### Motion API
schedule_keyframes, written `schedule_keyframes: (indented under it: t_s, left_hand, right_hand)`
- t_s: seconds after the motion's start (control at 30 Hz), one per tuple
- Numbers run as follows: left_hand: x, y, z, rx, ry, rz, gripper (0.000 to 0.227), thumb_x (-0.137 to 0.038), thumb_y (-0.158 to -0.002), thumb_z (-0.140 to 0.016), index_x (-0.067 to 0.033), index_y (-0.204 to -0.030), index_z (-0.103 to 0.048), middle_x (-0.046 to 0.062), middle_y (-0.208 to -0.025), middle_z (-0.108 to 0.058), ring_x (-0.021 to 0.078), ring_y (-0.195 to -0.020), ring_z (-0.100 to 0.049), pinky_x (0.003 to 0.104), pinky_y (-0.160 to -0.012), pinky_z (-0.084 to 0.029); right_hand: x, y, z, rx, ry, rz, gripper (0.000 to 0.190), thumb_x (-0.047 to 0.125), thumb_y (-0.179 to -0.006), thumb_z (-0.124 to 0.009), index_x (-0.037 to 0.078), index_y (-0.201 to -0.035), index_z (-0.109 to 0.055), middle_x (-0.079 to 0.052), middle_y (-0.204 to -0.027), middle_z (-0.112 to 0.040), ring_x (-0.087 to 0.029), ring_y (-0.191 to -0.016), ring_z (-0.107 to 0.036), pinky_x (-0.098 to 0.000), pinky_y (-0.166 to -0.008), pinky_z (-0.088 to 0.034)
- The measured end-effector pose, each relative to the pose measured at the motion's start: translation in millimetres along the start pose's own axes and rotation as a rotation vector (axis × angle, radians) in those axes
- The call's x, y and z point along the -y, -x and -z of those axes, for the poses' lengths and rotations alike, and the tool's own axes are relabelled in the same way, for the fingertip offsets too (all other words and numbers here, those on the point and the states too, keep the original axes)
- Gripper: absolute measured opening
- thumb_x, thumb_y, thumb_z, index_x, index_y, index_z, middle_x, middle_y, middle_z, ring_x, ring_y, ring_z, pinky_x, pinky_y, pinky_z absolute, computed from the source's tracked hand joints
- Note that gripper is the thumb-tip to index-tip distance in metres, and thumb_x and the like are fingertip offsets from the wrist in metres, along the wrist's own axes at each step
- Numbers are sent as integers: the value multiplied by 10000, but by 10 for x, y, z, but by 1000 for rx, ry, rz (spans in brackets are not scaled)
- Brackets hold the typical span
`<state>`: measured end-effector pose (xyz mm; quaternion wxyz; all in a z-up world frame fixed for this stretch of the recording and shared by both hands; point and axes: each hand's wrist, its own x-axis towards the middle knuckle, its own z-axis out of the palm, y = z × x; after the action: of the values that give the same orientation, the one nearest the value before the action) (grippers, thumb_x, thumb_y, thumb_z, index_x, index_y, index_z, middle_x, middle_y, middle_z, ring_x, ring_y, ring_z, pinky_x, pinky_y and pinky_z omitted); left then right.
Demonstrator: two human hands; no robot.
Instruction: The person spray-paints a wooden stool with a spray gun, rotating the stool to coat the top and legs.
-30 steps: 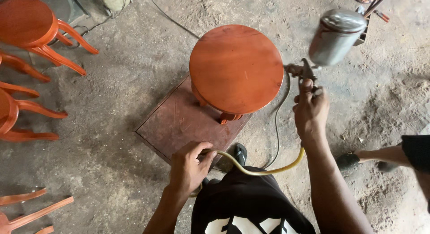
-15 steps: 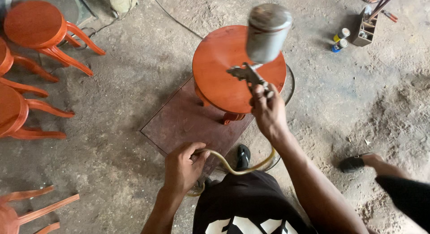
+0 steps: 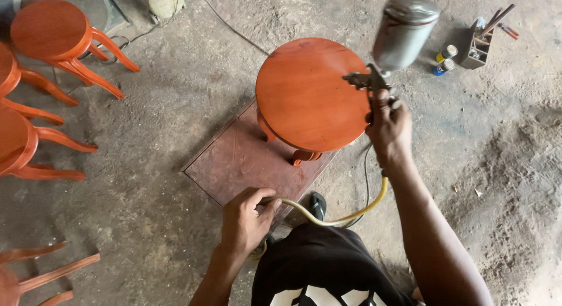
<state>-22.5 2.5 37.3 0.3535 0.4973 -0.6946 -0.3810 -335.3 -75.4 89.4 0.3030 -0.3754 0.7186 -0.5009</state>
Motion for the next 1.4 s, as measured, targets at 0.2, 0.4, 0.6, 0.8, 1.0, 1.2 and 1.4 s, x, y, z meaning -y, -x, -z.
schedule_keyframes:
  t_s: [0.2,0.4,0.6,0.8,1.0,1.2,1.4]
  left_hand:
    - [-40,6,-20,0,-19,-27,209,-130,-801,-831,-43,-968,-739,125,-890,-760,264,-760,-761,360,-656,-600]
    - [-3,54,1,15,-20,15,209,-138,-808,-825,-45,-980,-749,117,-913,-769,244,-773,-769,339,-645,-620]
    - [144,96,55,39,-102,51,223,-173,-838,-808,-48,-1017,-763,103,-935,-786,198,-780,-778,326,-657,-632]
    - [110,144,138,-16,-78,92,189,-171,-845,-798,-43,-979,-764,111,-911,-773,211,-745,-762,329,-611,-624]
    - [55,158,135,-46,-19,74,174,-143,-829,-791,-40,-966,-758,112,-889,-769,209,-733,-764,325,-602,-620]
    - [37,143,116,7,-26,79,190,-153,-830,-804,-52,-984,-756,108,-896,-770,226,-742,-765,338,-629,-618]
    - [-15,136,66,15,-43,24,232,-152,-801,-826,-60,-1002,-754,116,-930,-774,244,-790,-766,348,-673,-609]
  right_hand:
    - [-97,-106,255,-239,239,-46,510,561,-1065,-504,64,-955,-533,-28,-724,-598,-106,-570,-563,-279,-491,-470]
    - [-97,29,77,-88,137,-31,559,568,-1069,-473,22,-962,-527,-36,-732,-592,-106,-553,-543,-283,-475,-450]
    - [115,270,-397,150,-35,-42,525,562,-1017,-480,47,-1072,-563,-4,-741,-583,-77,-561,-525,-262,-453,-462]
    - [333,148,-671,322,-63,85,555,580,-1018,-538,31,-1098,-569,2,-764,-560,-63,-599,-512,-244,-508,-443]
    - [363,-274,-524,150,100,-19,607,641,-1002,-496,37,-1017,-554,7,-724,-569,-83,-529,-532,-260,-434,-457]
    - [258,-315,-165,-21,96,4,591,590,-1064,-522,-1,-1050,-543,-25,-715,-515,-98,-533,-449,-293,-442,-358]
    - [303,391,-121,51,43,20,570,586,-1025,-505,29,-1114,-580,3,-723,-551,-70,-560,-478,-267,-473,-389]
